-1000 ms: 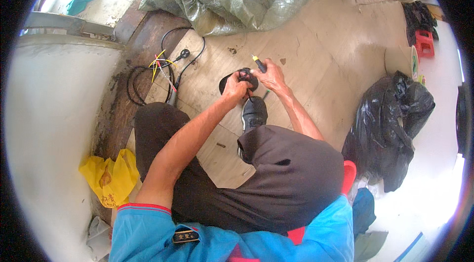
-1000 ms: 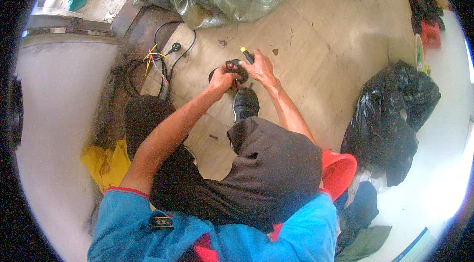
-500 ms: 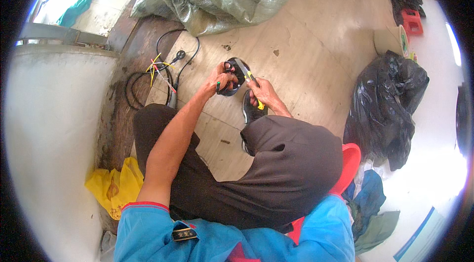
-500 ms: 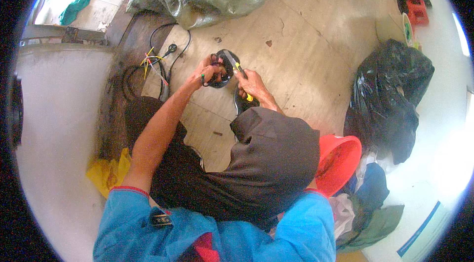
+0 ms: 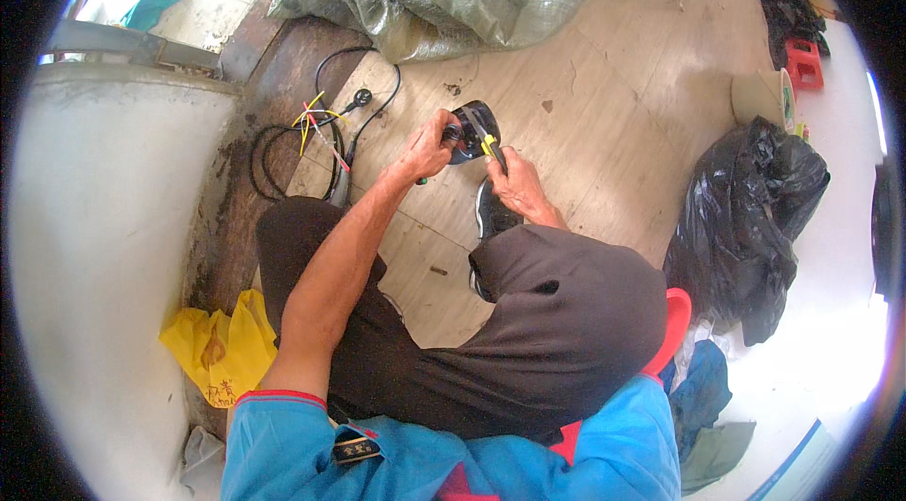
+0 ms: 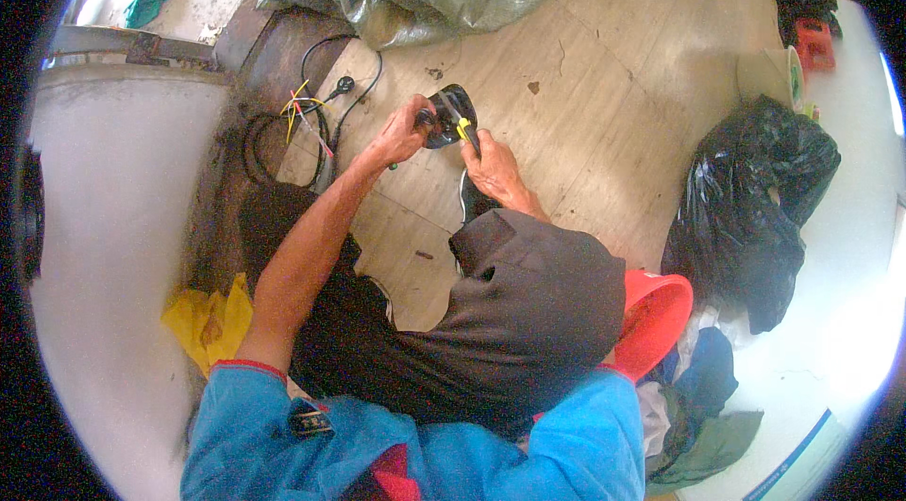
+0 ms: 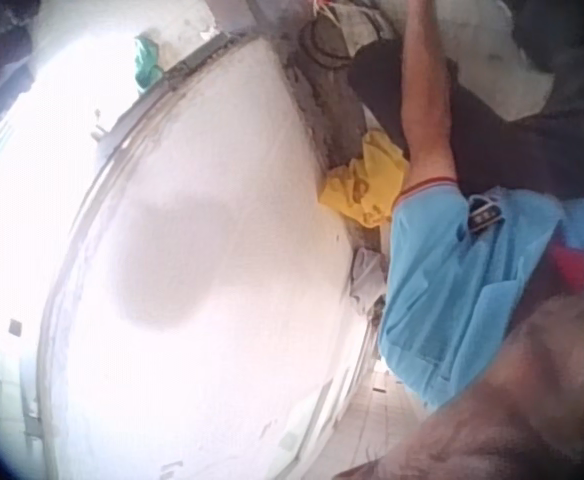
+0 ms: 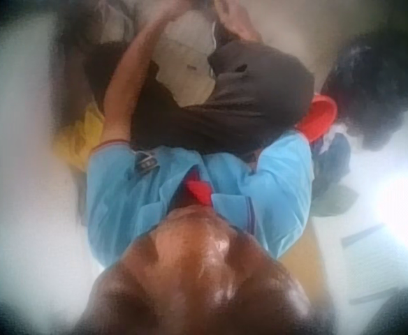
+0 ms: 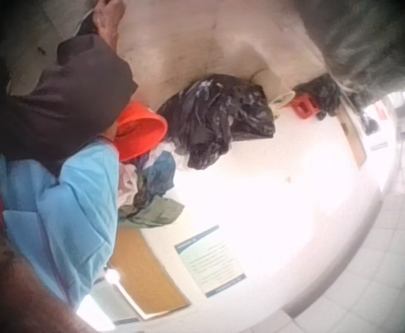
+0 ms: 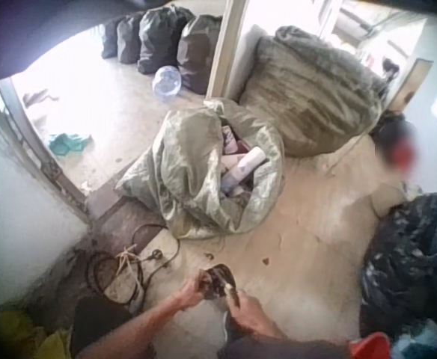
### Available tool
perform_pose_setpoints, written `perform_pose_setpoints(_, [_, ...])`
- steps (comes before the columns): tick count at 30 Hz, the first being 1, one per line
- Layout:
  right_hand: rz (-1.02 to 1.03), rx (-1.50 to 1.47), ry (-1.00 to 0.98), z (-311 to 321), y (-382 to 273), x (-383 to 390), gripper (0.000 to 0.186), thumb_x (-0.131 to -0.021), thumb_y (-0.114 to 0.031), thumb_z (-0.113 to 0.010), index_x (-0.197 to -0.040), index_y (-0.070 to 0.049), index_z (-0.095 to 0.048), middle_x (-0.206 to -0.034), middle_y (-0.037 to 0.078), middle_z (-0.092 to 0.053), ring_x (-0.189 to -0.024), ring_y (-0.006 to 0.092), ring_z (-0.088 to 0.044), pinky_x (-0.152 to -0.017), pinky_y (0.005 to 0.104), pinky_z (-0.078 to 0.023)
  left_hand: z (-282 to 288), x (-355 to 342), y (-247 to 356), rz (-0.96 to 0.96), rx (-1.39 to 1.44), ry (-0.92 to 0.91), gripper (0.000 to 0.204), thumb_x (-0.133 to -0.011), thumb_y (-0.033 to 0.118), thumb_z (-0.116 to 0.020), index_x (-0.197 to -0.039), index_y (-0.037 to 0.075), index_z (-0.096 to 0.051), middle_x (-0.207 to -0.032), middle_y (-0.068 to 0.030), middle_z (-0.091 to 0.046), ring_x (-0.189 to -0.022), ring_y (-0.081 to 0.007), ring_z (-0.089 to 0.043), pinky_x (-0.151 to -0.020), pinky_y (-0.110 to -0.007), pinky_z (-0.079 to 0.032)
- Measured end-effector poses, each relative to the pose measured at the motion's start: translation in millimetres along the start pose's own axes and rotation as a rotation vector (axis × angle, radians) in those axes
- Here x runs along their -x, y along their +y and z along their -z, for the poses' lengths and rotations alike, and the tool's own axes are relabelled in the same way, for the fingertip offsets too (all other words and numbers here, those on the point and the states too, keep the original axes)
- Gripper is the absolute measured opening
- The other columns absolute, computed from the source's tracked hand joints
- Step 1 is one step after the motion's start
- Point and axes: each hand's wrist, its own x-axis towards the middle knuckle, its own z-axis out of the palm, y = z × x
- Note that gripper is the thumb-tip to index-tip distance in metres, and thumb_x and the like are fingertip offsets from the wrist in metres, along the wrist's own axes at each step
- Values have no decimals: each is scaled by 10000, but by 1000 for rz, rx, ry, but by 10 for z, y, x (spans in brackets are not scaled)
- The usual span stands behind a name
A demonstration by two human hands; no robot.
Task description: The person moves a plastic bag and then sits on the floor to work on a black electrical device. Using a utility knife, they strip the insulation from several wires and appear to be preparing them for connection.
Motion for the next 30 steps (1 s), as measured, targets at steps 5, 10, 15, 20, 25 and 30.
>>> perform_pose_setpoints(5, [26, 59, -35, -7, -84, 42, 336, -968, -317, -535, -996, 17, -514, -717, 265, -608, -729, 457, -622, -644, 519, -453, 36, 60, -39, -96, -82, 93, 281, -845, -22, -553, -1092, 54, -444, -911, -225, -658, -908, -427, -635, -755, -491, -464])
perform_pose_setpoints(10, [112, 107, -15, -64, -109, 18, 345, -970, -318, -534, -1020, 23, -508, -700, 268, -607, -704, 464, -618, -636, 529, -454, 63, 113, -114, -180, -127, 131, 314, -839, -46, -554, -1103, 60, -424, -891, -223, -619, -829, -443, -629, -693, -488, -465])
perform_pose_setpoints(15, [115, 167, -21, -104, -111, 17, 358, -967, -318, -534, -1036, 32, -505, -683, 264, -614, -676, 470, -621, -619, 531, -470, 111, 174, -131, -167, -191, 151, 323, -815, -53, -537, -1091, 64, -418, -871, -243, -629, -863, -474, -609, -715, -536, -438])
perform_pose_setpoints(20, [143, 242, -2, -121, -144, 30, 291, -959, -279, -552, -1035, -4, -495, -664, 257, -590, -659, 462, -605, -601, 524, -458, 75, 245, -109, -160, -186, 248, 325, -823, -52, -561, -1097, 65, -432, -875, -228, -617, -843, -452, -613, -695, -503, -452])
perform_pose_setpoints(25, [136, 256, 2, -135, -152, 32, 311, -963, -281, -545, -1027, 21, -507, -661, 265, -599, -650, 466, -611, -596, 533, -464, -28, 285, -51, -72, -126, 402, 261, -837, -2, -592, -1072, 33, -482, -886, -234, -642, -869, -443, -627, -732, -491, -468])
perform_pose_setpoints(30, [-15, 104, -129, -89, -218, -7, 394, -963, -313, -520, -1035, 74, -522, -721, 303, -626, -706, 511, -617, -679, 564, -489, -95, 238, -54, -11, 44, 405, 208, -902, 75, -585, -1084, 11, -511, -888, -222, -657, -843, -395, -653, -746, -462, -481])
